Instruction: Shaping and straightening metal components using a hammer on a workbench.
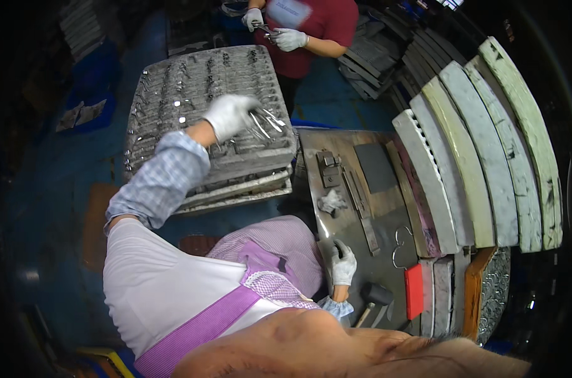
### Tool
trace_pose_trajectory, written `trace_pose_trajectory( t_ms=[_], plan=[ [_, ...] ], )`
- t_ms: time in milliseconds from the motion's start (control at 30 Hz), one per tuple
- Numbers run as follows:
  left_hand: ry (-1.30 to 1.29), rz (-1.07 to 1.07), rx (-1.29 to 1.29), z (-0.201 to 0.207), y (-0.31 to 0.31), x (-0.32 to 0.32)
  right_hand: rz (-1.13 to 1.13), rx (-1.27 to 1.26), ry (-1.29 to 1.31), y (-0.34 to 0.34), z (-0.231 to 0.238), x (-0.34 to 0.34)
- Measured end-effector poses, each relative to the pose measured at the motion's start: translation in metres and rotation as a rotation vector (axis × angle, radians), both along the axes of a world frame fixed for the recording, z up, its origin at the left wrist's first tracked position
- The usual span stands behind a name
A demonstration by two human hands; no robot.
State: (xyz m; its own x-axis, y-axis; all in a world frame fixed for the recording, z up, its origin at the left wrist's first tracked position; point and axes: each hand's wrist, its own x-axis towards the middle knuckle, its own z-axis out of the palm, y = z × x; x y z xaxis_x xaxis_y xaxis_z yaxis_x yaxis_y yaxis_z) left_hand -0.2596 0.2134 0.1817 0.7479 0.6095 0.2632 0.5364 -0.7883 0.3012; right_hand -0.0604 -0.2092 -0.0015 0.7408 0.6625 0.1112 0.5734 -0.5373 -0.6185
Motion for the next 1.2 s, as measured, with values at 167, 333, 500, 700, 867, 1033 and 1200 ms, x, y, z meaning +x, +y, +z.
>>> trace_pose_trajectory(
  t_ms=[167,333,500,700,867,1033,1200],
  plan=[
    [0.198,0.162,0.248,-0.024,0.145,-0.02,-0.024,-0.163,-0.026,0.01,-0.022,-0.007],
    [-0.317,0.203,-0.095,-0.106,0.203,0.019,-0.023,-0.317,-0.06,0.017,-0.029,-0.018],
    [-0.544,0.298,-0.645,-0.172,0.188,0.055,-0.008,-0.348,0.008,0.037,-0.014,-0.016],
    [-0.792,0.195,-1.065,-0.175,0.187,0.039,0.015,-0.39,0.032,0.056,-0.012,-0.016],
    [-0.387,0.357,-0.879,-0.164,0.207,0.026,0.15,-0.343,0.087,0.08,-0.008,-0.014],
    [-0.249,0.298,-0.596,-0.167,0.232,0.02,0.344,-0.207,-0.007,0.151,0.037,0.002],
    [-0.259,0.252,-0.89,-0.164,0.247,0.015,0.508,0.174,-0.063,0.287,0.065,-0.015]
  ],
)
